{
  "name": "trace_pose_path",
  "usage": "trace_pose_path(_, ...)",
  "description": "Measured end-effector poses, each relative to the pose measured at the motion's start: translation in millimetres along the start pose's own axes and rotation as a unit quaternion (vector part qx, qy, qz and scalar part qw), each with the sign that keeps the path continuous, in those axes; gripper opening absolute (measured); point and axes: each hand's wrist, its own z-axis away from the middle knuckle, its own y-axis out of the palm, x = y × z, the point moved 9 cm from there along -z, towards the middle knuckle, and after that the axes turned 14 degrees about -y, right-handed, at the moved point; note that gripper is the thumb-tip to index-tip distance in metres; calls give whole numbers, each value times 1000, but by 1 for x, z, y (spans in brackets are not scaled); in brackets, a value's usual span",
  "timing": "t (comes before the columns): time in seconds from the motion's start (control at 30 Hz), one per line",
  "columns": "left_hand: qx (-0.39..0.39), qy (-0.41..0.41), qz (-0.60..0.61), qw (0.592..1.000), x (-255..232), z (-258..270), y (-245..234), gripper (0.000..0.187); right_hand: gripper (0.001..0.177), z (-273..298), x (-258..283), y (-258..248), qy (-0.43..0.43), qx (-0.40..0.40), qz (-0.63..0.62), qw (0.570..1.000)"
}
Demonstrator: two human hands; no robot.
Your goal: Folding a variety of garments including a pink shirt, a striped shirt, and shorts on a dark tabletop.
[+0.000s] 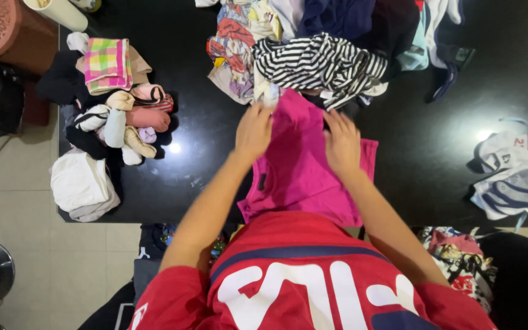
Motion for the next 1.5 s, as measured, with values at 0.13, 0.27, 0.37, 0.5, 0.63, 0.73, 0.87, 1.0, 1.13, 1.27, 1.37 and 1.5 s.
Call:
trace_pose_path(0.13,12,-91,-52,994,19,42,17,27,47,81,-33,14,81,-37,27,996)
trace_pose_path(0.27,57,-144,-187,970,67,64,54,31,48,139,-71,16,150,-6,179,972)
trace_pose_path(0.37,38,-124,-230,965,90,64,60,21,52,150,-92,9,194,-20,187,963)
trace_pose_path(0.5,46,-151,-213,964,95,65,48,21,65,149,-109,-15,345,-56,141,926)
trace_pose_path(0.63,51,-148,-212,965,69,64,40,21,36,147,-126,1,384,9,137,913)
trace_pose_path(0.73,79,-135,-194,968,68,64,50,32,27,143,-140,8,324,-55,131,935)
trace_pose_path(0.87,72,-157,-193,966,87,72,51,25,29,153,-167,5,386,-143,-12,911)
trace_pose_path(1.0,65,-163,-196,965,98,72,50,22,42,141,-154,-13,395,-171,-28,902)
trace_pose_path(1.13,56,-201,-162,964,89,70,29,26,64,164,-156,11,342,-165,-40,924)
trace_pose_path(1.27,67,-284,-110,950,98,68,23,43,48,189,-149,26,459,-156,-121,867)
trace_pose_path(1.37,110,-314,-80,940,127,63,48,41,26,182,-133,29,504,-164,-280,800)
trace_pose_path(1.5,102,-320,116,935,159,45,56,34,16,155,-124,0,437,-207,-417,770)
